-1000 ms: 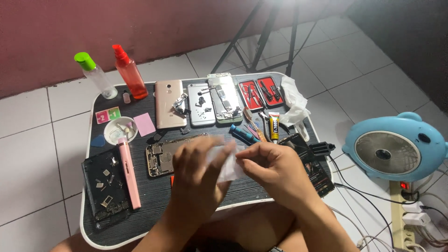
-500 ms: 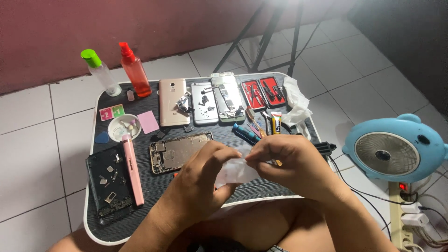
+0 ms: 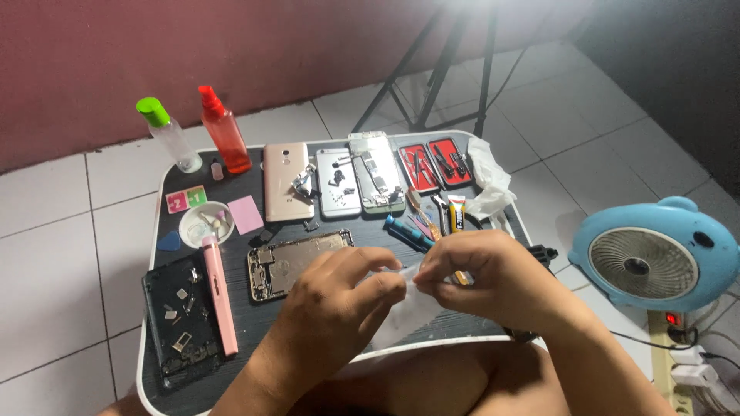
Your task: Applying adhesive to a small electronic component during a mobile phone repair process.
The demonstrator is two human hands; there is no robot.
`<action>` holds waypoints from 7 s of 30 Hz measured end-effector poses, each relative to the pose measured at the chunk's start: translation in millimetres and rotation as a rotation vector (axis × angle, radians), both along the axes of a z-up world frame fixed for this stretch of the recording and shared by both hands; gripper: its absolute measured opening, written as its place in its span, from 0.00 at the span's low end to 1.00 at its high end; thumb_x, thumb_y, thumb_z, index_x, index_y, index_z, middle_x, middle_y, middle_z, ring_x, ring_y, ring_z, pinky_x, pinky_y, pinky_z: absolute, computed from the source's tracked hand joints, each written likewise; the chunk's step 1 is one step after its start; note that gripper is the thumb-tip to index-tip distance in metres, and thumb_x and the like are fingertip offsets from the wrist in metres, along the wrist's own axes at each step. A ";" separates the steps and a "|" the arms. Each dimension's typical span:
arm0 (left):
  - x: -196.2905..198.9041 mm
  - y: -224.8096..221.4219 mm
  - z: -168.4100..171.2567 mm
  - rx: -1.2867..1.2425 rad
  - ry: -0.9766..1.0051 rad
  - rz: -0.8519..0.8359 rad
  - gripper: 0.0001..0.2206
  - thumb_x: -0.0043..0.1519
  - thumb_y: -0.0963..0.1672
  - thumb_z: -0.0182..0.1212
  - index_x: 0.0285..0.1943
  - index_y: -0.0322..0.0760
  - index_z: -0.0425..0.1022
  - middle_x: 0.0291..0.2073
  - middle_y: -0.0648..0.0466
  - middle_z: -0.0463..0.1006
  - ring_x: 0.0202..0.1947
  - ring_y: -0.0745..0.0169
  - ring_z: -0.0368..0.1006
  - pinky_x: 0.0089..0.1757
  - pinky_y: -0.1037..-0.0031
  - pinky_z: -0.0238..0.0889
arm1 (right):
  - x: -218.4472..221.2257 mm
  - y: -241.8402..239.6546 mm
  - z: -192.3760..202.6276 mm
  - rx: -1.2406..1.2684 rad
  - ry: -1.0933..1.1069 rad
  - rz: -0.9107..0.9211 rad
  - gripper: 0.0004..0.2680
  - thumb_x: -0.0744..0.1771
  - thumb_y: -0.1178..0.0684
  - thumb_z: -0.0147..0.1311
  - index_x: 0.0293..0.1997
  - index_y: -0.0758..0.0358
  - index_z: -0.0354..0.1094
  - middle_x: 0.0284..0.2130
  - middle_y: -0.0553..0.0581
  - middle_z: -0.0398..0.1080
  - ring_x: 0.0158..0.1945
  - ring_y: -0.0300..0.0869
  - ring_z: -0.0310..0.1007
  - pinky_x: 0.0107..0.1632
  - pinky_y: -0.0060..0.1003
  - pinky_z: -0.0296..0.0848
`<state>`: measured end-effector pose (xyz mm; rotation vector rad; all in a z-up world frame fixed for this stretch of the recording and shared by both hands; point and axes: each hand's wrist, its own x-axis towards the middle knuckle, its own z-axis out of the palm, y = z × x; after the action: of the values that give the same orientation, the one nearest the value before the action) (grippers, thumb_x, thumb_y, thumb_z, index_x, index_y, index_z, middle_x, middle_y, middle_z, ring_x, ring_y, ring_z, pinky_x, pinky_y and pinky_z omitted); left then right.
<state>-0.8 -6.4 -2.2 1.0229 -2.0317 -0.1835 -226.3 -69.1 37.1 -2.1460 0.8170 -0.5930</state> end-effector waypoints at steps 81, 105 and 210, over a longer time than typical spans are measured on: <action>24.5 -2.6 -27.8 0.130 0.132 0.467 0.22 0.55 0.44 0.71 0.55 0.26 0.72 0.43 0.43 0.76 0.37 0.51 0.78 0.38 0.64 0.74 | 33.4 35.0 -126.4 -0.691 0.493 -0.409 0.19 0.69 0.41 0.44 0.61 0.61 0.71 0.74 0.72 0.45 0.77 0.60 0.31 0.71 0.56 0.32; 24.7 -3.7 -38.3 0.102 0.052 0.467 0.24 0.52 0.45 0.74 0.57 0.33 0.74 0.46 0.49 0.76 0.42 0.52 0.75 0.48 0.60 0.67 | 47.7 -21.5 -46.9 -0.606 0.176 -0.297 0.03 0.61 0.57 0.66 0.32 0.54 0.78 0.54 0.54 0.73 0.57 0.48 0.69 0.57 0.46 0.65; 13.5 0.5 -15.6 0.959 0.922 0.290 0.13 0.57 0.38 0.68 0.51 0.33 0.82 0.33 0.48 0.88 0.34 0.63 0.83 0.37 0.76 0.76 | 7.2 14.8 -38.1 0.158 -0.208 -0.582 0.09 0.62 0.66 0.55 0.40 0.63 0.80 0.29 0.54 0.82 0.27 0.35 0.74 0.29 0.27 0.72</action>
<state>12.7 -5.9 -17.8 1.4003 -0.8815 -1.2913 -219.2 -54.3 -0.9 -1.6587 1.3296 -0.9887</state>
